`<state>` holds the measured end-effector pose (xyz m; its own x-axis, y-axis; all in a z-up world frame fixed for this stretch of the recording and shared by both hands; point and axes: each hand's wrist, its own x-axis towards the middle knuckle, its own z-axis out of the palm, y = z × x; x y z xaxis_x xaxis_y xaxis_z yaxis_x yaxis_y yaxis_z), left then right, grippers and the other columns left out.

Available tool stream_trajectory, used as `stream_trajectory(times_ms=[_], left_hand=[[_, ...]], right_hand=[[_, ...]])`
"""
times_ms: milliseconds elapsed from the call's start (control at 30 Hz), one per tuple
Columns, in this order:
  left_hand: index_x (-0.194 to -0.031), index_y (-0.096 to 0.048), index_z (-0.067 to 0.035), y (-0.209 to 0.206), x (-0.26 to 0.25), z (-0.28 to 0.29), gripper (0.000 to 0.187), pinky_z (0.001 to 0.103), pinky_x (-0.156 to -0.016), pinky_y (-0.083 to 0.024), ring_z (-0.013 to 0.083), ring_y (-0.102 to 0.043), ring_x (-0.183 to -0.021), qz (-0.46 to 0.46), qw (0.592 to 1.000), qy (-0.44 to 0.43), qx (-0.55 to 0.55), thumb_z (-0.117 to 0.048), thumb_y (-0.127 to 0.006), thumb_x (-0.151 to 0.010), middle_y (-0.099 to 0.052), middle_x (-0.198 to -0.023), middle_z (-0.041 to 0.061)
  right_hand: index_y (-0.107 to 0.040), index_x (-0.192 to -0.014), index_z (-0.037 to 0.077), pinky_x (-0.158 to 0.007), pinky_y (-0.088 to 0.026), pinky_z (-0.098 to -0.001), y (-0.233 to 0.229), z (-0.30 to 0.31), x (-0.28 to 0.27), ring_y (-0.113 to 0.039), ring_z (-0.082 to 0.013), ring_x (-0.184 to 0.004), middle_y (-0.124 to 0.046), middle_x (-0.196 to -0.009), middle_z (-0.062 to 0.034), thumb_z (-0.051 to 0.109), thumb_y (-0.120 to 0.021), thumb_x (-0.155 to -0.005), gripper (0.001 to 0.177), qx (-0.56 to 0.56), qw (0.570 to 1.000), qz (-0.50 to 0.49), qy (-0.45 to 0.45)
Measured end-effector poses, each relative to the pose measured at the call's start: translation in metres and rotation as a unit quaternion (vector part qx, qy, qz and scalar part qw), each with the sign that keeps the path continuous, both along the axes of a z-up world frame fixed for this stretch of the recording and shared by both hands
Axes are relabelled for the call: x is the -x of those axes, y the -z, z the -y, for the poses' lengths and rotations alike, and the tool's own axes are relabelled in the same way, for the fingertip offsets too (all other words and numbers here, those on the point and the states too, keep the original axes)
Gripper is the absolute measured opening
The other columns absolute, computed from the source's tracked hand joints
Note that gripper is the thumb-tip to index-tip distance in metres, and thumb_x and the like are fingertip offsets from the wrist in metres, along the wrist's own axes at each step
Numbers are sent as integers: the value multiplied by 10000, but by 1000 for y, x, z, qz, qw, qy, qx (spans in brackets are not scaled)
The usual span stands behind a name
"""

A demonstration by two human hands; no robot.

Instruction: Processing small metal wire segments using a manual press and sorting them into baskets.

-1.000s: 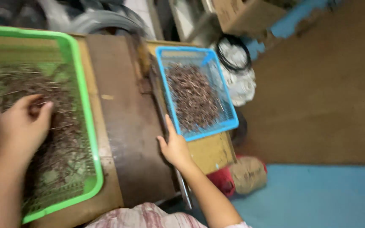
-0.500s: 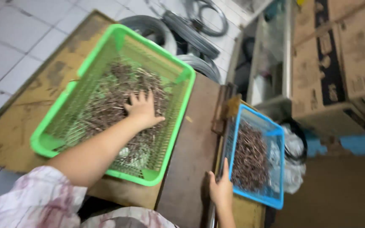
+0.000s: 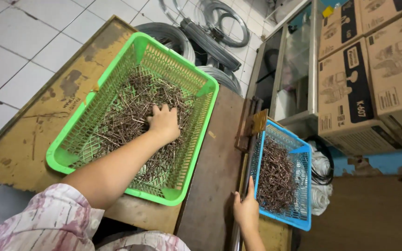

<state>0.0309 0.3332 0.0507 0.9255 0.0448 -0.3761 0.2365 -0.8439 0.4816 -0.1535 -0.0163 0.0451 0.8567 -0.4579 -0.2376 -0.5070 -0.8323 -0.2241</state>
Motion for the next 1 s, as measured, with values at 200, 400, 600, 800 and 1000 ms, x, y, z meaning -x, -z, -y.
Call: stream_trajectory(times_ms=[200, 400, 600, 800, 1000], left_hand=[[-1411, -643, -193, -19, 6, -5, 490, 808, -1261, -93, 408, -445, -1513, 7, 998, 27, -49, -265, -745, -938, -672, -1401, 104], [-1358, -641, -149, -29, 11, -7, 425, 811, -1284, -21, 401, -470, -1478, 20, 998, 52, -24, -231, -641, -941, -690, -1361, 108], [-1295, -678, -137, -54, 19, -12, 366, 710, -1364, -21, 313, -593, -1358, 60, 997, 33, 46, -70, -575, -950, -749, -1234, 41], [-1367, -650, -24, -56, 18, -28, 307, 266, -505, -482, 120, -551, -602, 95, 974, -47, 202, -203, -522, -1153, -733, -1137, 115], [-1291, -701, -167, -58, 12, -42, 312, 291, -491, -332, 90, -377, -522, 72, 905, -134, 397, -341, -472, -1170, -493, -683, -51]], right_hand=[[-225, -1750, 338, -733, -492, -559, 10, 6, 0, -698, -542, -825, -748, -852, -326, 294, -623, -986, 862, 4, 1000, 26, -18], [-184, -1763, 309, -737, -503, -550, -1, -3, -1, -709, -518, -802, -769, -852, -306, 284, -580, -999, 861, 6, 1000, 8, -13], [-210, -1752, 343, -736, -508, -553, -3, -8, 0, -712, -497, -783, -749, -786, -264, 280, -587, -999, 845, 7, 1000, 11, -3], [-200, -1757, 320, -696, -495, -517, -7, -8, 1, -696, -473, -723, -750, -758, -245, 271, -575, -1007, 840, -7, 1000, 12, -8], [-205, -1754, 343, -704, -497, -536, -1, -5, 1, -703, -490, -733, -742, -738, -249, 297, -585, -1000, 845, 0, 1000, 17, -7]])
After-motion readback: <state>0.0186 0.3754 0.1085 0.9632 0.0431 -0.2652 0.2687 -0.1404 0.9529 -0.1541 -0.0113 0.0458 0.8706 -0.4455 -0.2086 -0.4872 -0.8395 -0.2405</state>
